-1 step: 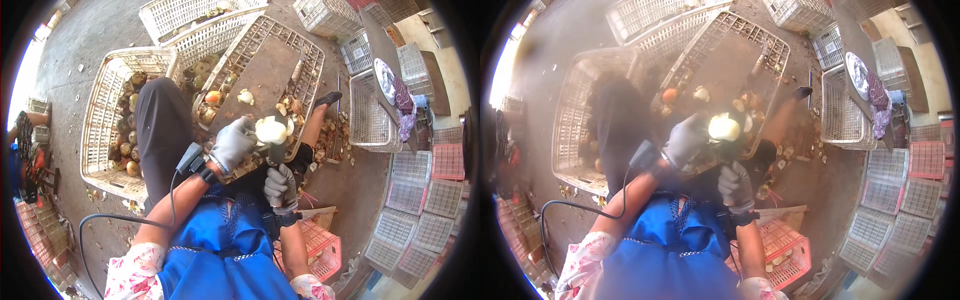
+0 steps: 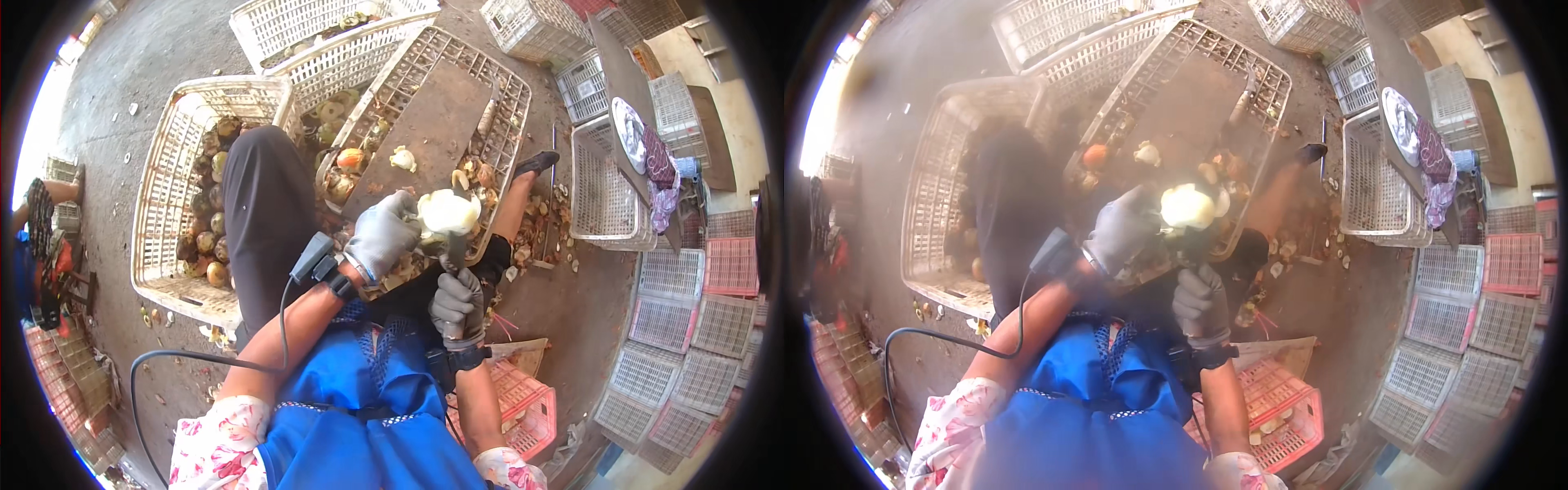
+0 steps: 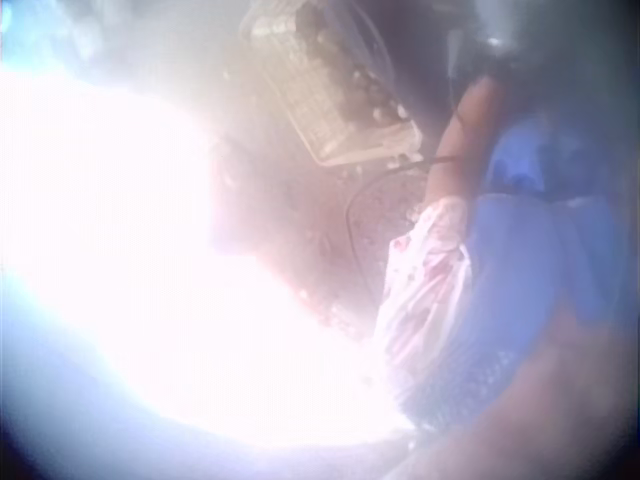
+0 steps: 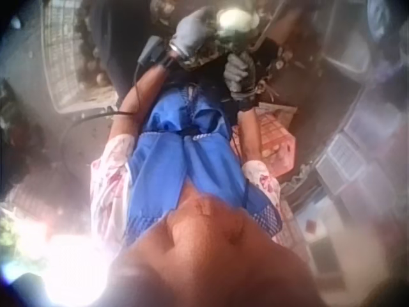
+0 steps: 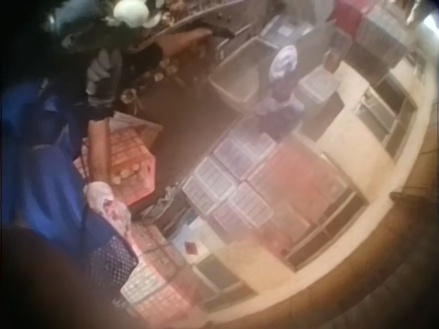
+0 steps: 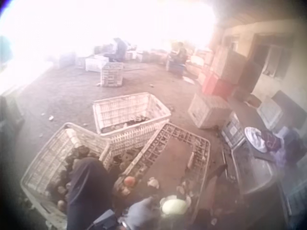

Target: Peeling and processing onions or similar root vegetables using a large cleaver and gloves.

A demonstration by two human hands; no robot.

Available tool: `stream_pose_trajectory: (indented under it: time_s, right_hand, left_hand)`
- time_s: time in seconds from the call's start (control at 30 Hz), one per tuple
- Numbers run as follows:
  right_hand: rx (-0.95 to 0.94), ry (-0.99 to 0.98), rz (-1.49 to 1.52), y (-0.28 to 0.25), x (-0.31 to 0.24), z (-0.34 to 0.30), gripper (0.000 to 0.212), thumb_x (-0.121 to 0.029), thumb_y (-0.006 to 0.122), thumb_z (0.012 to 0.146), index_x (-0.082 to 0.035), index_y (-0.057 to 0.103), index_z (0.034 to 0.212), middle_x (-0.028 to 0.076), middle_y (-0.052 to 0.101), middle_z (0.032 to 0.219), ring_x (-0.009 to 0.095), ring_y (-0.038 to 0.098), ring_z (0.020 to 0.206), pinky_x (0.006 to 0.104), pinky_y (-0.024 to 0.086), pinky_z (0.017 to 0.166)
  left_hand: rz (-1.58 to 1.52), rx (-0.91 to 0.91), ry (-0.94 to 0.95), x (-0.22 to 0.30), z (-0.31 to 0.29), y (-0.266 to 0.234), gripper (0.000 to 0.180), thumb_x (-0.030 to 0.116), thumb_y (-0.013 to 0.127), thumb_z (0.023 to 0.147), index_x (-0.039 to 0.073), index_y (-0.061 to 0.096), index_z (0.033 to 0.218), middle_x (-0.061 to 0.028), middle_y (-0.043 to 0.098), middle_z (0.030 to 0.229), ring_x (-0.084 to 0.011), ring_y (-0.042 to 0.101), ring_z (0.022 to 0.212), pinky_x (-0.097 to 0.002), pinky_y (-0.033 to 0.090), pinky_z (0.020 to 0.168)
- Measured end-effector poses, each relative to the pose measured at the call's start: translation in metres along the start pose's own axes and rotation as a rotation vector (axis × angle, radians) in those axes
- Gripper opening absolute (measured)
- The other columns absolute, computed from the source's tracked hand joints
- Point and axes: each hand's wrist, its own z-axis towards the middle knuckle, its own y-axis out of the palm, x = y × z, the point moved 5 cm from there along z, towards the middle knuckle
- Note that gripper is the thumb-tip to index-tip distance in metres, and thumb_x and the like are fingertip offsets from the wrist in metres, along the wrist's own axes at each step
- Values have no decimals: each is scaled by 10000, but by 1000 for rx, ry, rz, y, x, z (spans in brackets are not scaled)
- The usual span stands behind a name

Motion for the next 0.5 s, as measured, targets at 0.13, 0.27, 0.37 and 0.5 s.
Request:
stream_pose_trajectory:
  time_s: [0.13, 0.27, 0.37, 0.5]
  right_hand:
    - [-249, -63, 285, 46, 18, 16, 426, -173, 416, 1087, 124, 529, 1370, -17, 512, 639, 69, 562, 541, 231, 535, 509]
    - [-382, -157, 467, 76, 28, 17, 408, -155, 447, 1057, 149, 540, 1312, 41, 591, 674, 95, 621, 537, 244, 575, 459]
    - [-396, -201, 529, 85, 31, 11, 409, -159, 441, 1061, 157, 534, 1304, 42, 587, 668, 106, 626, 546, 260, 586, 480]
    - [-432, -244, 516, 98, 36, 0, 422, -181, 445, 1070, 159, 523, 1308, 39, 594, 675, 118, 633, 552, 276, 599, 501]
  left_hand:
    - [113, 53, 100, 7, -1, 3, 251, 129, 694, 836, 74, 666, 1079, -206, 723, 1015, -404, 703, 930, -454, 556, 802]
    - [86, 18, 82, -1, -2, -2, 245, 144, 698, 839, 69, 656, 1069, -204, 717, 1011, -409, 699, 947, -470, 548, 821]
    - [48, 14, 103, -8, 0, -2, 259, 163, 704, 837, 76, 663, 1077, -206, 715, 1005, -401, 702, 942, -464, 548, 826]
    - [78, -43, 84, 6, -15, -11, 406, 214, 731, 809, 86, 660, 1187, -197, 702, 1109, -382, 675, 1058, -450, 535, 915]
